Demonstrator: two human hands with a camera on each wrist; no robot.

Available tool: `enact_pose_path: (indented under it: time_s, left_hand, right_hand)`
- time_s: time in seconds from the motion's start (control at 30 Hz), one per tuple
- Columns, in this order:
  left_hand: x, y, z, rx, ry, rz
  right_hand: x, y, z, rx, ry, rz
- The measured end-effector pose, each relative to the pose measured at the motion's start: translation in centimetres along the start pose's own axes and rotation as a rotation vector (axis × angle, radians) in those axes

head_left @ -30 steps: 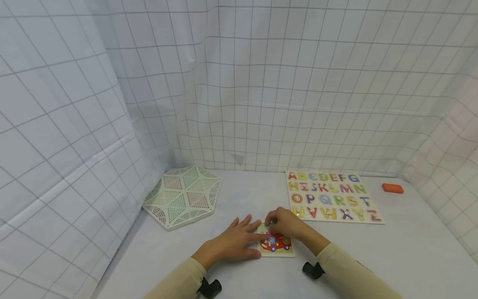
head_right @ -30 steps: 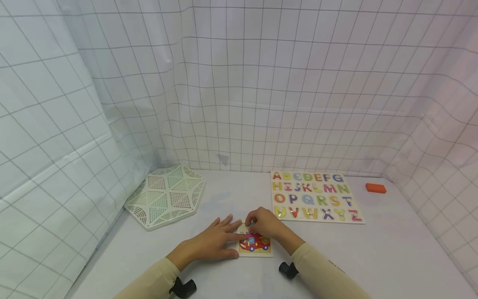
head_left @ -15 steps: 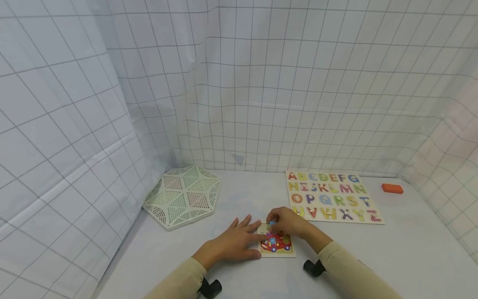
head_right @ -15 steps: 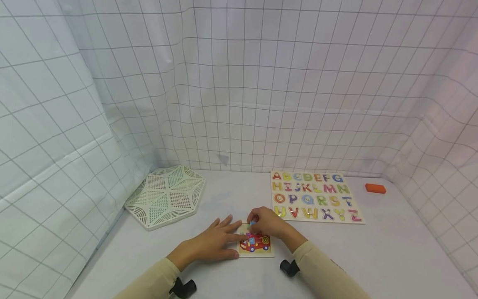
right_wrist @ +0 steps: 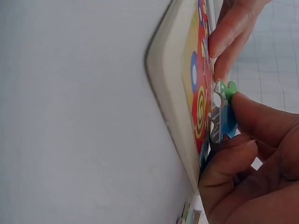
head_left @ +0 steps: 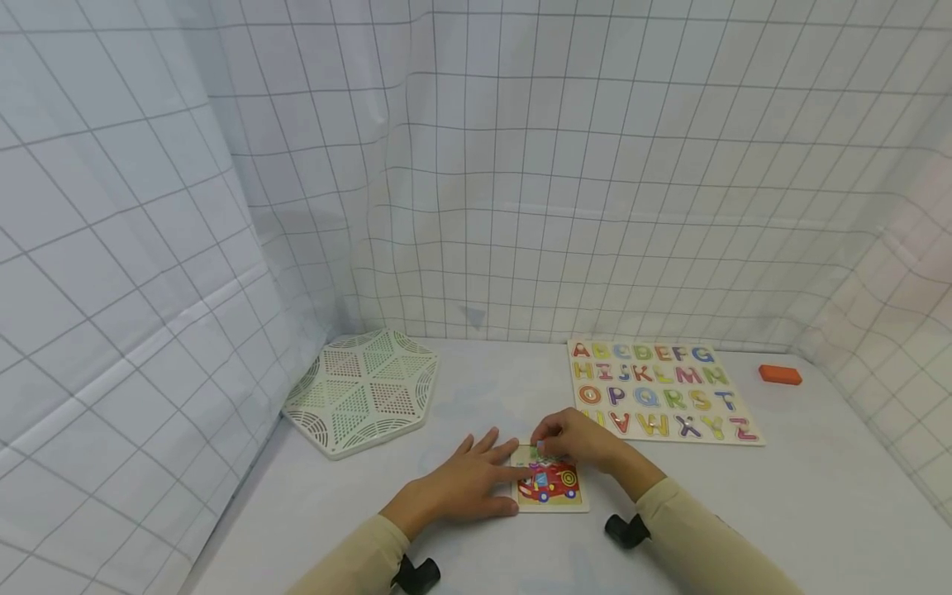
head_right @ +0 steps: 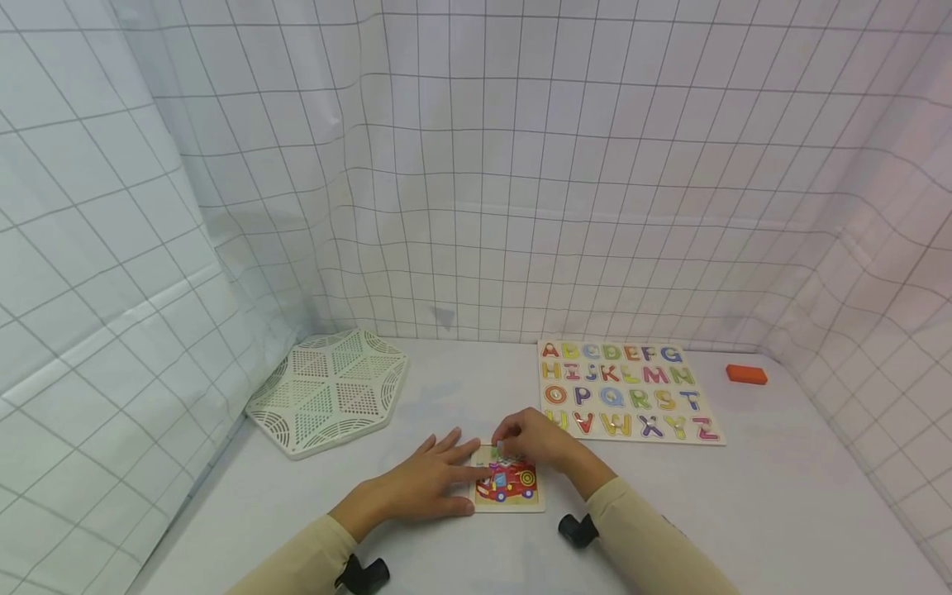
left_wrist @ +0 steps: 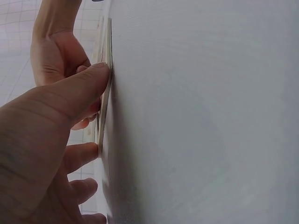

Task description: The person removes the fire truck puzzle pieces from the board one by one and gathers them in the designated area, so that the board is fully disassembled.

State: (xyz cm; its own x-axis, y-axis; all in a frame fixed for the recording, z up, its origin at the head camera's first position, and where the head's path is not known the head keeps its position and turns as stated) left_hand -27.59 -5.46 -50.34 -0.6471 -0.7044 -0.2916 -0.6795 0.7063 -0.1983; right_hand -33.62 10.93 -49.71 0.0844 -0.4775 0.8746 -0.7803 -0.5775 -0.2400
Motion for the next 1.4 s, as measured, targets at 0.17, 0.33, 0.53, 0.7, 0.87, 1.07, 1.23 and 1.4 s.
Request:
enact_pose_path:
  time_s: [0.17,0.33,0.53,0.7,0.87,1.07,1.23,1.4]
  left_hand:
    - [-0.4,-0.1,-0.4,-0.006,0.022,0.018]
    - [-0.5,0.1,-0.5,-0.005,0.04,0.018]
    - [-0.4,0.2,-0.6,-0.005,0.033,0.008]
    - [-0.4,0.1,-0.6,-0.01,0.036,0.004]
    - [-0.6,0.1,-0.7,-0.012,0.053,0.0]
    - [-0.6,0.0,-0.6,-0.008,0.053,-0.006]
    - [-0.7,0.0,-0.7,-0.001,0.051,-0.002]
    - [-0.6,0.0,-0.6,0.0,0.044,-0.004]
  right_hand:
    - [-0.1,0.1,-0.5,-0.021,0.023,-0.009]
    - [-0.4,0.0,-0.9,-0.059,0.017,0.002]
    - [-0.5,-0.8,-1.9,-0.123,0.033,0.004]
    - [-1.2,-2.1,-2.8,-0.116,0.198,-0.016]
    - [-2.9,-4.0,-4.2,-0.166,0.311,0.001]
    - [-4.7,-6.3,-5.8,-0.204,0.353,0.019]
    - [-6.0,-7.9,-6.6,-0.231,0.396,0.055]
    - [-6.9,-9.2,-7.3,-0.268,0.429,0.088]
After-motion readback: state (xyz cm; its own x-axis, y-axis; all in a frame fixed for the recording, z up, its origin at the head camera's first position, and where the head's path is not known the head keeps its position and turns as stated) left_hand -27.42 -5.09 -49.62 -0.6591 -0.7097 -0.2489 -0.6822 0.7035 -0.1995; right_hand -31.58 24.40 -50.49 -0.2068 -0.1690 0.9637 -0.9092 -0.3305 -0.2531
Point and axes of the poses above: each hand's wrist, its own y-axis towards the middle knuckle, its own z-axis out of the palm, x = y × z, the point moved 7 cm from there along y, towards the middle knuckle, and after that the axes turned 4 degrees about x, right-handed, at the moved point
